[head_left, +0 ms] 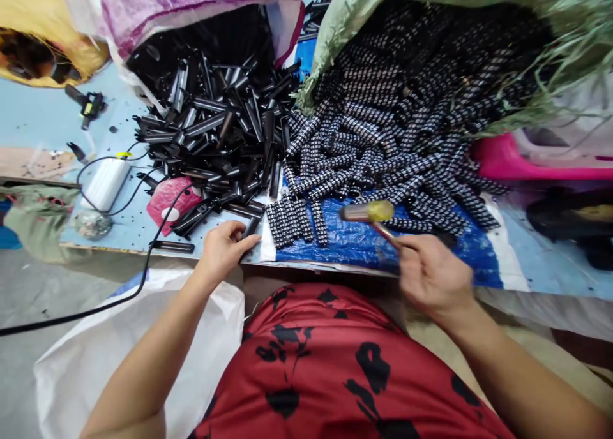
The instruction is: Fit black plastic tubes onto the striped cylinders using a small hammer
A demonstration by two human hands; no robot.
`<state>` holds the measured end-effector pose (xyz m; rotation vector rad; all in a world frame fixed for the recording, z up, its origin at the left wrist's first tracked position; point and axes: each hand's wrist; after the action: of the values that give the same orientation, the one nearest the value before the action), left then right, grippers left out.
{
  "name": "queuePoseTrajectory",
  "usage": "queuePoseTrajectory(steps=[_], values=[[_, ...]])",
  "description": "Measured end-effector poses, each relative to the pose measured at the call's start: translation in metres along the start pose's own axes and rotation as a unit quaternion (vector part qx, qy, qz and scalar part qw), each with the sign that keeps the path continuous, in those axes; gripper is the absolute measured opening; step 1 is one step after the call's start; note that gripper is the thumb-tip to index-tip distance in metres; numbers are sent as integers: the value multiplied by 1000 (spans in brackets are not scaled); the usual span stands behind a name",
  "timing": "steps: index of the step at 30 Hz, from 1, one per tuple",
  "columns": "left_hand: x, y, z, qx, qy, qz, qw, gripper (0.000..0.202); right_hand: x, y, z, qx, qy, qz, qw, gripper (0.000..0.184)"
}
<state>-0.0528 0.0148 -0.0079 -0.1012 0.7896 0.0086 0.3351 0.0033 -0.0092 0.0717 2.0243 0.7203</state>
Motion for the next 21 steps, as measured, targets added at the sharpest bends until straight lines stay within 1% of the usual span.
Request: queuePoseTrajectory(steps=[1,2,3,4,5,8,9,10,12,13,15,17,19,21], values=[[1,1,2,-7,-15,-1,1000,39,9,12,-15,-5,44,-25,999,19],[2,2,3,-11,-25,1,1000,39,18,25,-28,-14,75,-73,994,16],[3,3,4,-15,-33,2,999,38,27,37,-40,-23,88,-127,988,16],[4,4,4,-20,-41,2,999,38,35,48,-51,-30,95,-153,983,19],[4,4,4,-25,-49,0,998,38,43,58,-59,-32,102,-156,982,22],[4,5,4,-35,-67,-9,997,38,58,79,-75,-40,88,-123,988,31],[4,5,4,-34,-68,-12,997,38,60,84,-78,-45,65,-129,988,34],[3,7,4,-32,-66,-13,997,38,60,87,-81,-52,36,-148,987,36],[0,11,3,-31,-54,-19,998,39,59,90,-86,-71,-6,-195,978,39],[-2,14,2,-30,-51,-28,998,39,57,90,-88,-82,-6,-203,976,39],[-5,22,0,-34,-49,-60,996,42,53,84,-95,-117,40,-186,975,35],[-7,31,-1,-47,-55,-99,992,44,53,75,-101,-163,81,-173,968,32],[-6,39,1,-62,-57,-129,988,46,56,65,-107,-192,70,-188,960,29],[-4,42,6,-65,-29,-138,988,44,58,58,-107,-199,49,-203,958,26]])
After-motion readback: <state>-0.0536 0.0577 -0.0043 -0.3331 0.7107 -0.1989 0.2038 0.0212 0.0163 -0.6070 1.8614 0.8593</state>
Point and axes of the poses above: each hand's wrist, its own y-axis towards the middle knuckle, its own x-axis out of the palm, z = x × y, and after that the axes turned 8 degrees about x, right-handed
